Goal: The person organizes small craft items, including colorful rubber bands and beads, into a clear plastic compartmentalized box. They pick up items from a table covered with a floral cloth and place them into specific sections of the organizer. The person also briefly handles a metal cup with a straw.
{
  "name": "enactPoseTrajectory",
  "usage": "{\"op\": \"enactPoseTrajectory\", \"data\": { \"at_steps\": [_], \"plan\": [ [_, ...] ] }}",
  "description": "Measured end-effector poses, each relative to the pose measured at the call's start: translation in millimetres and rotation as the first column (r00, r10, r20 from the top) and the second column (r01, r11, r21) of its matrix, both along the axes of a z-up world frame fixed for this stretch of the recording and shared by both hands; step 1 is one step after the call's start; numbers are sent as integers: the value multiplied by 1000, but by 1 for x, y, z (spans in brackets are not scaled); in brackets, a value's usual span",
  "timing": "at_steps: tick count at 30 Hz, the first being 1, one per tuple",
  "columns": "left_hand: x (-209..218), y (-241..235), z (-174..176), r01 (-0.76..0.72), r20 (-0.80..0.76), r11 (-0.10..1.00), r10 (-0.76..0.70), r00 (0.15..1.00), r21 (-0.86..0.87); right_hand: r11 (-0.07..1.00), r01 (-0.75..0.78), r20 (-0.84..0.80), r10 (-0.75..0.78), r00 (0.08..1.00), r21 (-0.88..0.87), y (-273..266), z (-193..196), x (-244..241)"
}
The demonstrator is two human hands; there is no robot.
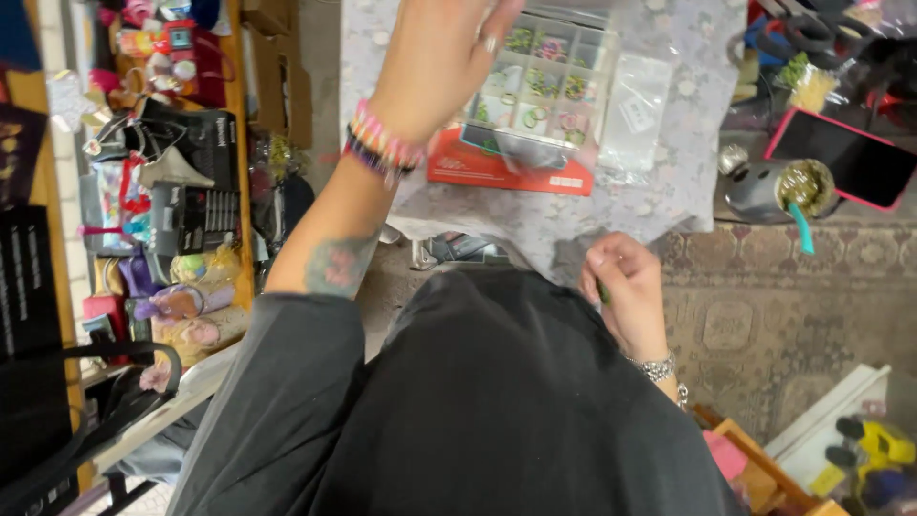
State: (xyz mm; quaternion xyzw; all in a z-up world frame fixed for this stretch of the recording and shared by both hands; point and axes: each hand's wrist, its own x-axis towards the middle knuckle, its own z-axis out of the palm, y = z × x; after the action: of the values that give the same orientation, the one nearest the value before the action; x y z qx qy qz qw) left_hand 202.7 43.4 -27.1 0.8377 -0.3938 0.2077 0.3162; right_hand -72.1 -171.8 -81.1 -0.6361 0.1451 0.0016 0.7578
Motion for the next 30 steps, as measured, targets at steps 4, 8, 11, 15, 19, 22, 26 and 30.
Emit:
{"op": "enactPoseTrajectory", "data": {
  "at_steps": [4, 8, 11, 15, 19, 22, 26, 30],
  "plan": [
    [-56, -4, 29, 99, -48, 994, -102, 994, -54, 947, 5, 114, -44, 993, 321, 3, 17, 5],
    [-101, -10, 17, 185, -97, 974, -198, 975, -127, 916, 84, 119, -141, 983, 392, 2, 31, 7],
    [-132, -27, 20, 240, -117, 960, -257, 959, -143, 820, -61, 219, -80, 972, 569, -18, 6, 5],
    [-151, -44, -2, 250, -55, 966, -254, 966, -71, 800, -55, 180, -67, 981, 598, -28, -3, 5],
    [-170, -67, -30, 205, -4, 974, -207, 978, -100, 867, -108, 359, -86, 929, 487, -41, -30, 9],
    [-178, -78, -26, 213, 63, 974, -208, 976, -79, 924, -21, 367, -130, 921, 381, -48, -20, 12],
    [-165, -100, -15, 74, 413, 997, -74, 908, 17, 981, 110, 393, -166, 905, 159, -66, 3, 36],
    [-153, -123, -27, -63, 494, 998, 45, 868, 19, 958, 210, 503, -86, 860, -196, -84, 34, 82]
  ]
}}
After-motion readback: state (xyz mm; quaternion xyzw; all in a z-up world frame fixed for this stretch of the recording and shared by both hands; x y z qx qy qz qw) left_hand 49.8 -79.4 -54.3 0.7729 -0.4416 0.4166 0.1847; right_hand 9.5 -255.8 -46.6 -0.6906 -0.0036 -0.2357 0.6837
